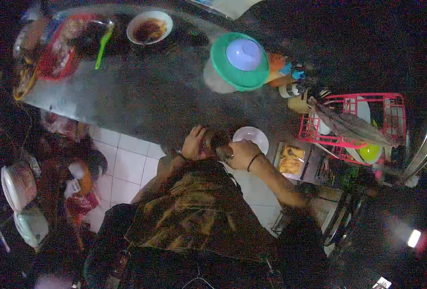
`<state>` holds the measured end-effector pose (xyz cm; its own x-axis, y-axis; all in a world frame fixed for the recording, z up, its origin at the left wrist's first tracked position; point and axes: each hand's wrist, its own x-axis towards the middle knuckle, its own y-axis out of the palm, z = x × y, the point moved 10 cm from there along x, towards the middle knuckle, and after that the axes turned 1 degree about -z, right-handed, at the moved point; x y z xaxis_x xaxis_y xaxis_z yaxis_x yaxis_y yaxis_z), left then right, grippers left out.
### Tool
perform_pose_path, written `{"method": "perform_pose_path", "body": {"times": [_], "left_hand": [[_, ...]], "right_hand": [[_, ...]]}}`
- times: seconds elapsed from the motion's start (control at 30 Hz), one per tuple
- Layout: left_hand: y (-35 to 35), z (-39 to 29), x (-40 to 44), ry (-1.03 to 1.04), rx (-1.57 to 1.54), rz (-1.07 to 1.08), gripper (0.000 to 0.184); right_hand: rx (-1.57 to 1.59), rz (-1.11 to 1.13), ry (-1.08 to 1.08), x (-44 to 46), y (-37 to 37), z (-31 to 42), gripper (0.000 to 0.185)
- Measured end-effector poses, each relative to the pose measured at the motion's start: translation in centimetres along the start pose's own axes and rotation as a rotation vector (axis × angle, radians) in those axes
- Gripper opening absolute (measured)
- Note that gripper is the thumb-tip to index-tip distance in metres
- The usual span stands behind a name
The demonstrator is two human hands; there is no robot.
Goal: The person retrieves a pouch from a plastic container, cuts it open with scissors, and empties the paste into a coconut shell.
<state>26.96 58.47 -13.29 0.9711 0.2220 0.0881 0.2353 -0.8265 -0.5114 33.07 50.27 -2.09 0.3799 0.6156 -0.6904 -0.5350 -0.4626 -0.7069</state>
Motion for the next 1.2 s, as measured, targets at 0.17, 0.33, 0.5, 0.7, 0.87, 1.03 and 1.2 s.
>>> {"method": "perform_pose_path", "body": {"times": [0.17,0.33,0.5,0.7,0.87,1.03,1.2], "left_hand": [[1.9,1.7,-0.5,0.039,0.05,-0.019,0.096],[2.5,2.2,-0.2,-0.067,0.051,0.101,0.102],[2.3,1.9,0.1,-0.021,0.004,0.059,0.099],[1.7,1.4,0.4,-0.082,0.053,0.096,0.1],[1.1,1.1,0.2,-0.029,0.039,0.01,0.103],[1.7,0.6,-0.2,0.084,-0.027,-0.068,0.106],[1.1,-0.4,0.2,0.08,0.016,-0.045,0.098]], "right_hand": [[-0.095,0.117,-0.068,0.7,0.7,-0.7,0.033],[0.111,0.189,-0.015,0.2,1.1,-2.1,0.034],[0.226,0.347,0.046,0.3,4.1,-5.0,0.037],[0.278,0.229,0.113,1.0,3.1,-6.7,0.043],[0.054,-0.122,0.043,-0.9,-1.9,-1.7,0.042],[0.447,-0.242,-0.075,-0.9,-0.8,-2.7,0.045],[0.695,-0.111,-0.012,-0.7,4.8,-5.8,0.036]]}}
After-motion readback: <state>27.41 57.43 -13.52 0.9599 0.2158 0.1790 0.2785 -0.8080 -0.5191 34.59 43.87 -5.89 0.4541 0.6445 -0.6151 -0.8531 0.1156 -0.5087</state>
